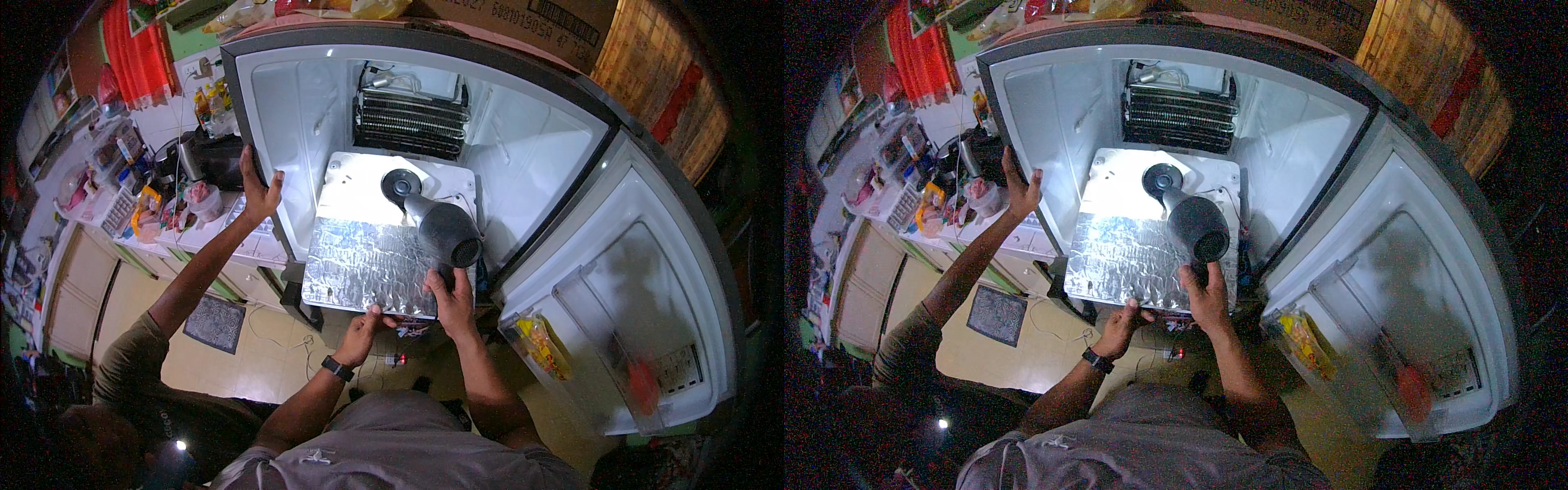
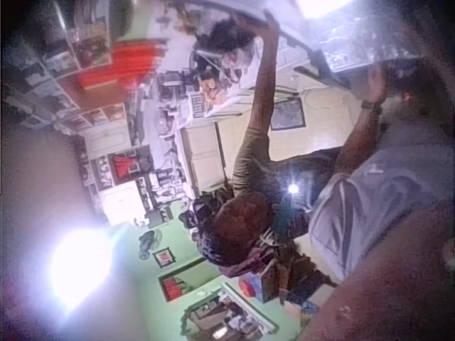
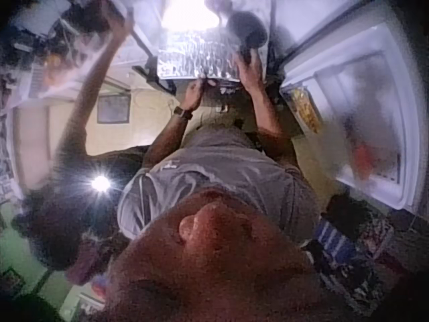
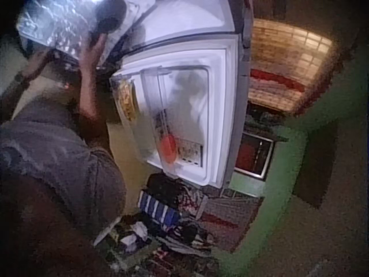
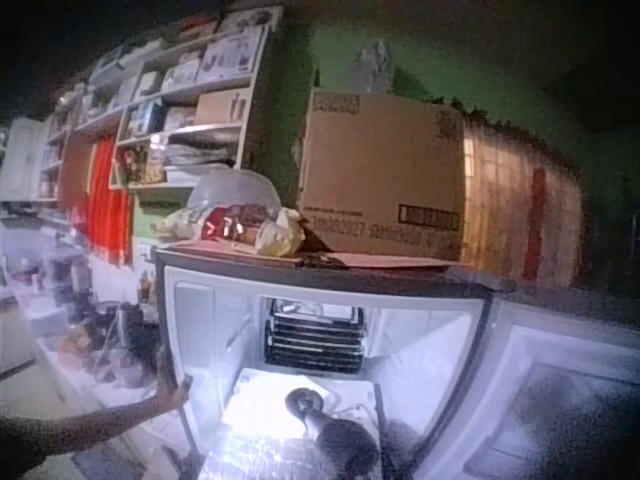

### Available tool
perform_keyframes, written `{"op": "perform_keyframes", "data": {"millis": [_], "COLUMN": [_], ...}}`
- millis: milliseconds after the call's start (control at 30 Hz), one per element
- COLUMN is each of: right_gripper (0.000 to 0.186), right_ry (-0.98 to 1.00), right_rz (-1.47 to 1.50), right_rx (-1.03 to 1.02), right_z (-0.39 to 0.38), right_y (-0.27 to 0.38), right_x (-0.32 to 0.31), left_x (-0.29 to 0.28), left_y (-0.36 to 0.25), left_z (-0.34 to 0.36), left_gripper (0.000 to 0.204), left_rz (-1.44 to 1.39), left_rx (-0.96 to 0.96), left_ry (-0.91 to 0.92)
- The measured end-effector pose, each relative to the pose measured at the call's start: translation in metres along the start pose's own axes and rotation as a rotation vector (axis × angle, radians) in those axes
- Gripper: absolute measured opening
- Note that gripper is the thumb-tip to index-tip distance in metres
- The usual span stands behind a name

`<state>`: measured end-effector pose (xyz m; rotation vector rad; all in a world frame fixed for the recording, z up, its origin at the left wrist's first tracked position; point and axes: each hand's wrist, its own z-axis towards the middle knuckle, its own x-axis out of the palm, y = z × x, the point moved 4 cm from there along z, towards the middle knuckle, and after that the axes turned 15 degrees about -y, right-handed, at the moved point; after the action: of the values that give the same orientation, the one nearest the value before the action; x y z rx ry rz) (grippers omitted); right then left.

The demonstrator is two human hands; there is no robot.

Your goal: The person repairs a refrigerator by using a hair dryer to defrost the interior component, then removes the back panel by hand and with a screwdriver to access and work on the internal wiring and coils before reassembling the panel.

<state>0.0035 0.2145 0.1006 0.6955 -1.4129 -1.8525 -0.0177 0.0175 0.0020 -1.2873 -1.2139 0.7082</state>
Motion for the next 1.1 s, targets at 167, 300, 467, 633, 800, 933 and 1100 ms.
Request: {"op": "perform_keyframes", "data": {"millis": [167,300,467,633,800,933,1100], "right_gripper": [0.031,0.03,0.029,0.028,0.026,0.026,0.028], "right_ry": [0.006,0.011,-0.018,-0.019,-0.038,-0.028,-0.04], "right_rz": [0.0,-0.008,-0.049,-0.049,-0.11,-0.077,-0.066], "right_rx": [0.002,-0.013,-0.009,-0.048,-0.11,-0.049,-0.017], "right_z": [0.0,0.001,-0.001,0.001,0.003,0.001,0.0], "right_y": [0.0,-0.003,0.0,0.004,-0.006,-0.002,0.007], "right_x": [0.001,0.001,0.002,0.002,0.0,0.003,0.002], "left_x": [-0.001,0.0,-0.001,0.0,0.0,-0.002,-0.002], "left_y": [0.001,0.0,0.003,-0.001,-0.001,0.004,0.006], "left_z": [0.001,0.001,0.0,-0.001,-0.001,0.002,0.002], "left_gripper": [0.069,0.067,0.067,0.066,0.066,0.067,0.067], "left_rz": [-0.013,-0.032,-0.039,-0.042,-0.022,-0.036,-0.054], "left_rx": [-0.001,0.0,-0.034,-0.029,-0.037,-0.041,-0.043], "left_ry": [-0.002,-0.002,-0.02,-0.019,-0.018,-0.011,0.003]}}
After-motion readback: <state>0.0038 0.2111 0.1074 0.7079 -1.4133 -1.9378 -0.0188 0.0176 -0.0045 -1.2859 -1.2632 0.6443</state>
